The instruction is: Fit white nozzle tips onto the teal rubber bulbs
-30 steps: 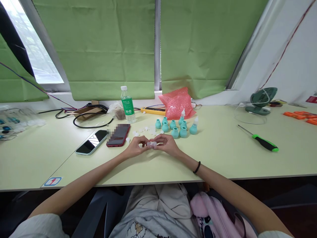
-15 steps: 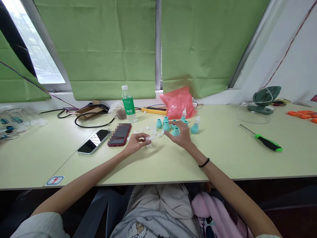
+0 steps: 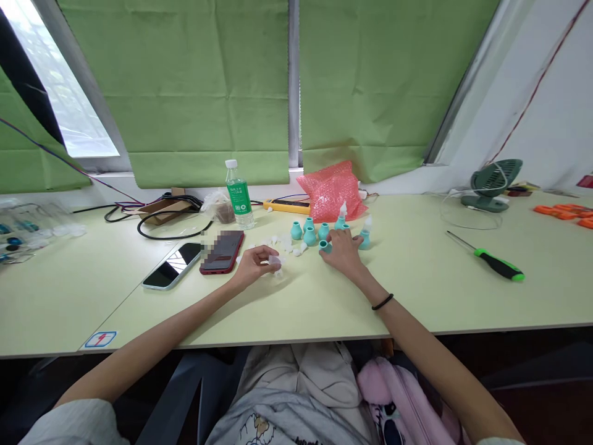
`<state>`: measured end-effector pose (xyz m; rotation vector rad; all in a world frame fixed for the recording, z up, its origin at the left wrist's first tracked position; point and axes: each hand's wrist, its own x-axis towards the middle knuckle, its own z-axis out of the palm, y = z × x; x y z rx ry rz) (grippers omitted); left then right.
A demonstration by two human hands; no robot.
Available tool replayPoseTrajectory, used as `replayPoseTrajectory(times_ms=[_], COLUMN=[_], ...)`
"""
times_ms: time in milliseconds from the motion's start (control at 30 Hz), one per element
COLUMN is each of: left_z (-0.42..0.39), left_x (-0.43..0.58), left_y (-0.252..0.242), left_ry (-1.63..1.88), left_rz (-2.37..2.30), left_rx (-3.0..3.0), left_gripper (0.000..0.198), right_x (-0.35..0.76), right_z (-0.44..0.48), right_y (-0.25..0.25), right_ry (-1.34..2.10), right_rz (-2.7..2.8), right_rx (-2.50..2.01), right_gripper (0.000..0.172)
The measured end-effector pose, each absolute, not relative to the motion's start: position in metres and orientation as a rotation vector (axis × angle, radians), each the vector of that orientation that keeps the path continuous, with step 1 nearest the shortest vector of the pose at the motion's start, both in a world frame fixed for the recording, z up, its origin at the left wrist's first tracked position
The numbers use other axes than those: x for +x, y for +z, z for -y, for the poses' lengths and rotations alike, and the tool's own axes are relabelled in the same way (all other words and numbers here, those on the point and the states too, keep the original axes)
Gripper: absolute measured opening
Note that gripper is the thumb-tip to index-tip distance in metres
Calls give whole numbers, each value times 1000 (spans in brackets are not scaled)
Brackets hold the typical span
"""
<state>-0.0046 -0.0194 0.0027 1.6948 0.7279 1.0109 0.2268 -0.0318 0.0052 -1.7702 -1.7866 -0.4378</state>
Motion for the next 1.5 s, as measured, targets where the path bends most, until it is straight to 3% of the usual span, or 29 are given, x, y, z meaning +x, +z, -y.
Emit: replayPoseTrajectory(times_ms=[267,567,933,1233,1500], left_z=[28,28,26,37,41], left_x=[-6,-6,-9,-9,-8], left_y=[11,12,13,15,12], left_ry=[863,695,561,777,813], left_rz=[-577,-485,-541,-657,-525], left_rx=[1537,1430,1687,2311,2861], left_gripper=[23,36,29,27,25], right_x=[194,182,182,172,174], right_z=[52,58,59,62,57], right_y=[6,-4,-17,-8,0], right_ry=[-32,-228,-307,301,803], right_rz=[2043,2110,2203,2047,1999], right_rx=[-1050,-925,-913,-1087,-1157], right_gripper=[19,21,21,8,15])
